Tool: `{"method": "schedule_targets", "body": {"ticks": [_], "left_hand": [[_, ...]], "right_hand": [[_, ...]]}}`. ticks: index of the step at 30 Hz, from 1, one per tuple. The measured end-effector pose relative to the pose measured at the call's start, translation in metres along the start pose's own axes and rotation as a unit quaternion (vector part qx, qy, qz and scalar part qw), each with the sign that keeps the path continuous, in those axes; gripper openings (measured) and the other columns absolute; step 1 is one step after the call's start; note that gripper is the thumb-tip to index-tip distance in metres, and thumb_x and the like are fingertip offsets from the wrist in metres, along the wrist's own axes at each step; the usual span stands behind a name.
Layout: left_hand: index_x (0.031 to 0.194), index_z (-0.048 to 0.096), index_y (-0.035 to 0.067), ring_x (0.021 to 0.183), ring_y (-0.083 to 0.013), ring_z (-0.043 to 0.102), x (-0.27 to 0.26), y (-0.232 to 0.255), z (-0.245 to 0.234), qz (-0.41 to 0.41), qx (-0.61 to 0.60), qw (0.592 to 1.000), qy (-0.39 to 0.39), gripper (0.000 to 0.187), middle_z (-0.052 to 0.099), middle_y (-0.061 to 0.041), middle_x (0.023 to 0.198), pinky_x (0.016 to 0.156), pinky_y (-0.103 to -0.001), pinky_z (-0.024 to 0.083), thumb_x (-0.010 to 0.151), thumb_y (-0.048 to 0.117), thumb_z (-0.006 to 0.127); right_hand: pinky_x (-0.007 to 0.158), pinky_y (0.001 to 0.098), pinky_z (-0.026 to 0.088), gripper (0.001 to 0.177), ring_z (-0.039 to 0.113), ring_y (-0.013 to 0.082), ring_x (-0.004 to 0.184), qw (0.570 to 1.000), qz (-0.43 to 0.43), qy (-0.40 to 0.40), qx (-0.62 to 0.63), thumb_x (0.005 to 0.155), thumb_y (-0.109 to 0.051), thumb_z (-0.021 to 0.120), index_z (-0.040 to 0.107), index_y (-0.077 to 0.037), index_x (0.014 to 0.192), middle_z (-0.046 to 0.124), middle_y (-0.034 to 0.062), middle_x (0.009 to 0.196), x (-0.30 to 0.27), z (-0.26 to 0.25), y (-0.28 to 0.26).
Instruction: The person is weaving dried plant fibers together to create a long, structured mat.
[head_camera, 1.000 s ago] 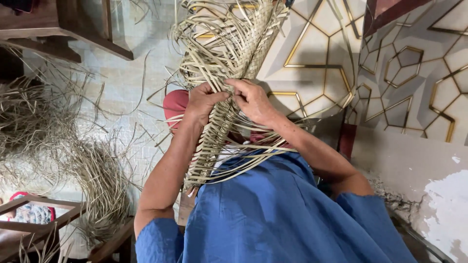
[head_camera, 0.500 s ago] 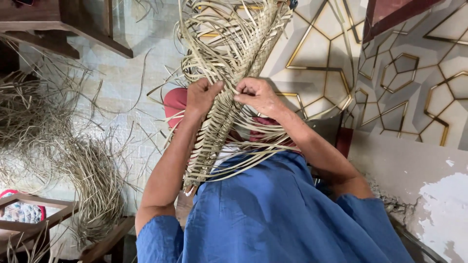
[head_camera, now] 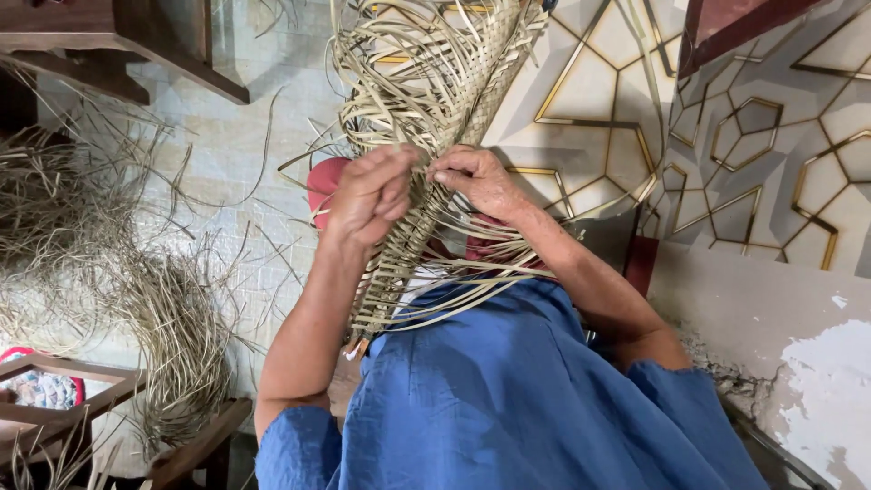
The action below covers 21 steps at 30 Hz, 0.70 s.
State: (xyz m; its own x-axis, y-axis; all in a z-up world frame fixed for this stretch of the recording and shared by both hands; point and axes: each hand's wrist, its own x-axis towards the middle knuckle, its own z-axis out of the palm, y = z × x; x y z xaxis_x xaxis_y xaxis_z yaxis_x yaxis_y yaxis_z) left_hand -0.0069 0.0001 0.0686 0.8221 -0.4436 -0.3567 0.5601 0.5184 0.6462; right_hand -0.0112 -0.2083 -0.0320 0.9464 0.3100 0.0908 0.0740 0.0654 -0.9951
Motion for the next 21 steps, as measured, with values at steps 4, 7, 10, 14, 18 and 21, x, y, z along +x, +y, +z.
{"method": "schedule_targets", "body": {"ticks": [4,7,10,14,18,21], "left_hand": [[0.107,0.068,0.003,0.039,-0.0024,0.036,-0.077,0.047,-0.042,0.179,-0.003,0.981,0.071,0.013,0.058,-0.008,0.071,0.034,-0.021,0.029,0.097,0.011,0.066],[0.107,0.057,0.017,0.051,-0.0055,0.033,-0.165,0.099,-0.104,0.346,-0.557,0.755,-0.002,0.027,0.039,0.010,0.069,0.043,-0.022,0.029,0.121,0.032,0.039],[0.138,0.064,0.023,0.051,0.0052,0.019,-0.207,0.136,-0.140,0.475,-0.001,0.872,0.118,0.027,0.023,0.020,0.064,0.048,-0.016,0.019,0.124,0.030,0.042],[0.143,0.030,0.009,0.093,-0.0169,0.075,-0.186,0.113,-0.244,0.483,0.264,0.567,0.613,0.063,0.073,-0.019,0.124,0.077,-0.025,0.071,0.109,0.032,0.077],[0.125,0.062,0.001,0.095,-0.0295,0.068,-0.086,0.075,-0.145,0.561,0.602,0.426,0.376,0.048,0.059,-0.018,0.135,0.054,-0.027,0.062,0.089,-0.031,0.067],[0.093,0.077,0.015,0.098,-0.0278,0.058,-0.008,0.014,-0.076,0.480,0.697,0.487,0.218,0.014,0.061,-0.009,0.105,0.082,-0.038,0.046,0.092,0.001,0.078]], "right_hand": [[0.086,0.0354,0.053,0.016,0.066,0.0168,0.091,1.000,0.011,-0.011,-0.027,0.093,-0.007,0.079,0.077,-0.001,0.108,0.070,0.0110,0.095,0.000,0.002,-0.018],[0.075,0.0220,0.052,0.009,0.065,0.0096,0.082,0.990,0.056,-0.016,-0.130,0.094,-0.006,0.074,0.081,-0.011,0.096,0.070,0.0013,0.096,0.004,0.007,-0.029],[0.077,0.0249,0.051,0.009,0.063,0.0118,0.084,0.994,0.028,-0.014,-0.106,0.096,-0.003,0.072,0.079,-0.008,0.099,0.070,0.0024,0.097,0.000,0.008,-0.038],[0.082,0.0284,0.058,0.036,0.068,0.0186,0.089,0.983,0.051,0.059,-0.166,0.093,0.002,0.072,0.056,-0.006,0.125,0.069,0.0076,0.096,-0.013,0.012,-0.044],[0.076,0.0303,0.058,0.017,0.066,0.0157,0.077,0.966,0.082,0.061,-0.237,0.098,-0.023,0.074,0.066,-0.009,0.094,0.070,0.0037,0.086,-0.022,0.016,-0.038],[0.067,0.0355,0.056,0.024,0.068,0.0217,0.071,0.957,0.119,0.098,-0.247,0.084,-0.024,0.089,0.070,-0.010,0.089,0.068,0.0042,0.075,-0.032,0.029,-0.017]]}}
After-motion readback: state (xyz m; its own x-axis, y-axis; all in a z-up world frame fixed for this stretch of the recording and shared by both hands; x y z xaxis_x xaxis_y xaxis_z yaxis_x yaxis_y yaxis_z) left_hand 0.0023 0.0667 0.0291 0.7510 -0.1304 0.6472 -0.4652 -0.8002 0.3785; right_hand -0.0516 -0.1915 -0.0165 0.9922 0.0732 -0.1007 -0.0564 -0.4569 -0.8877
